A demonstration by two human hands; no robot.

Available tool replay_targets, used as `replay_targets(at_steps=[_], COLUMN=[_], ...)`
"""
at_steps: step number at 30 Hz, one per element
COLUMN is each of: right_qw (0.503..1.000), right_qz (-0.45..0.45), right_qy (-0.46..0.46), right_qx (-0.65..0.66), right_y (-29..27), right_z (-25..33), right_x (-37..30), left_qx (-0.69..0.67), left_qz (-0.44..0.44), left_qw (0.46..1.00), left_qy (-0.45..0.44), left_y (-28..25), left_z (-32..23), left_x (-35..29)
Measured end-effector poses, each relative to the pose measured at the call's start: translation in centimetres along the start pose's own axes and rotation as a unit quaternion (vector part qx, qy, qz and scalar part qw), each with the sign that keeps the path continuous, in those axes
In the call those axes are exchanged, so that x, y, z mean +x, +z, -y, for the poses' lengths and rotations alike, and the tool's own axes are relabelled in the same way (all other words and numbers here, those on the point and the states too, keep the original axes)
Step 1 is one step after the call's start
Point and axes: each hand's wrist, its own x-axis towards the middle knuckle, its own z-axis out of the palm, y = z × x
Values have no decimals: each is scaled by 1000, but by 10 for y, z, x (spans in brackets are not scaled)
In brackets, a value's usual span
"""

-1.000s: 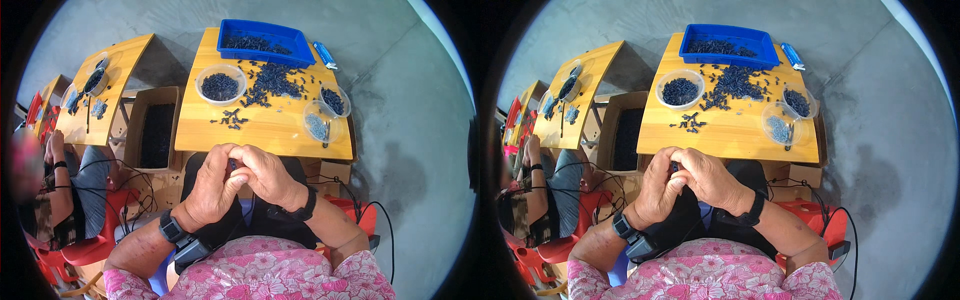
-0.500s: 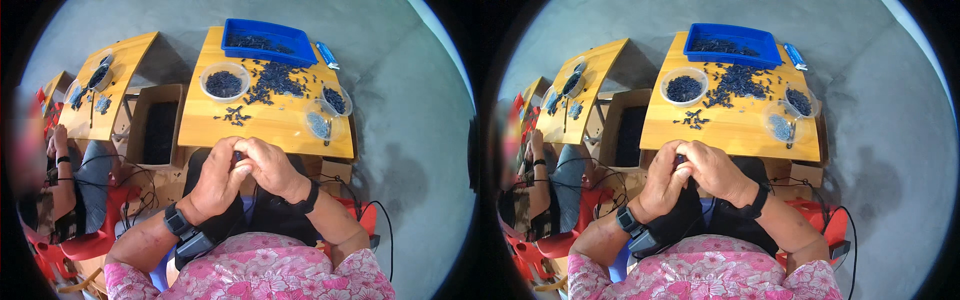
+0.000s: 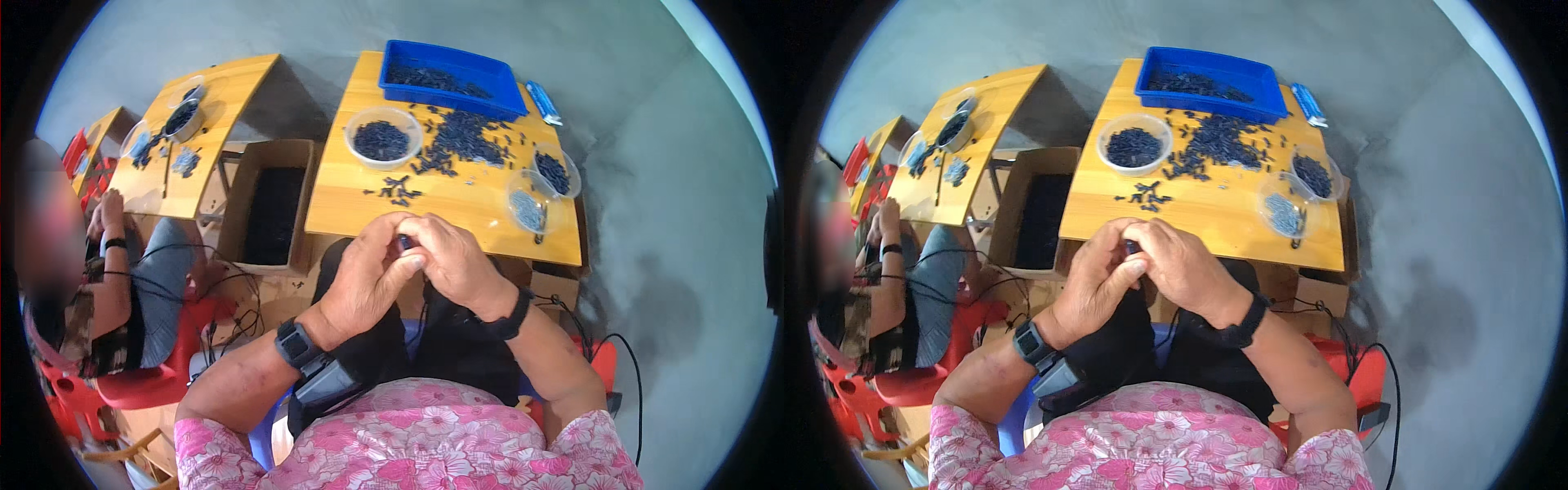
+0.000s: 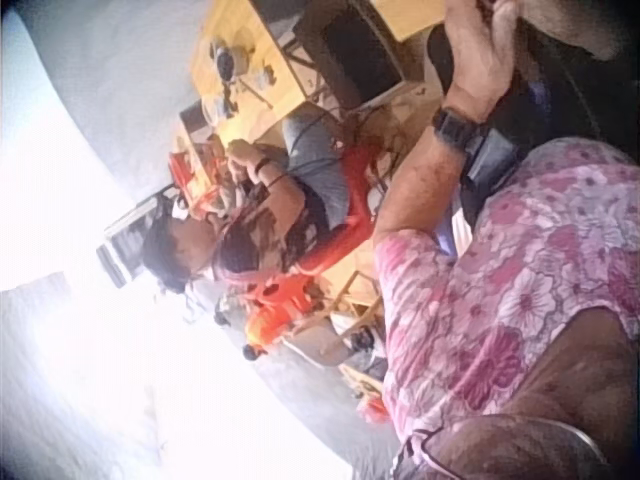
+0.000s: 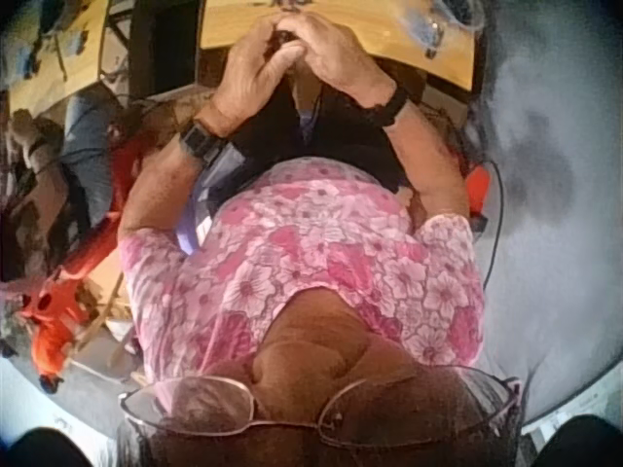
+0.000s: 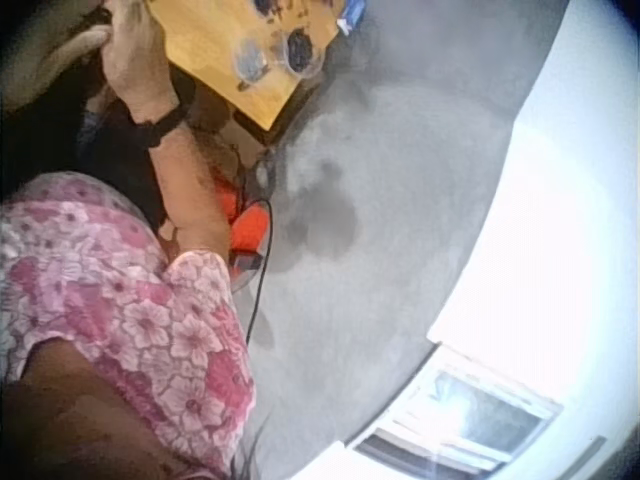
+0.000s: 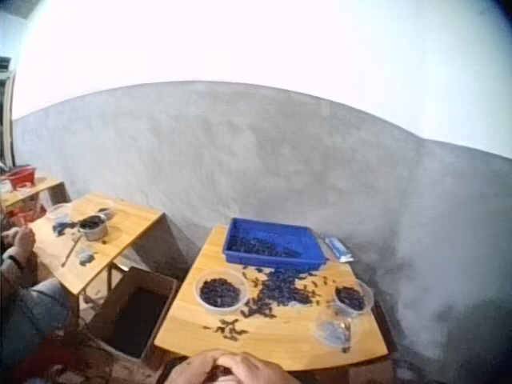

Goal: Assembling small black plastic components by hand at a workbench.

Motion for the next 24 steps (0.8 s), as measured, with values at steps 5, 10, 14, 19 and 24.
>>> replay_targets(at_steps=[5, 10, 14, 19, 24], right_qw=[995, 992, 992, 989, 981], right_qz=[7, 10, 21, -35, -43], right_qy=[-7, 79, 100, 136, 191], right_qx=[-103, -94, -74, -36, 2], right_y=[7, 22, 19, 18, 21], right_z=[-3, -10, -28, -59, -71], right_x=[-8, -14, -18, -28, -23], left_qx=[-246, -220, -338, -143, 35], left_qz=[46, 24, -204, -284, -355], left_qw=[955, 941, 875, 912, 895], left_qy=[-157, -255, -279, -260, -267], left_y=[-10, -31, -69, -149, -285], left_z=[20, 45, 104, 193, 291], left_x=[7, 13, 17, 14, -36])
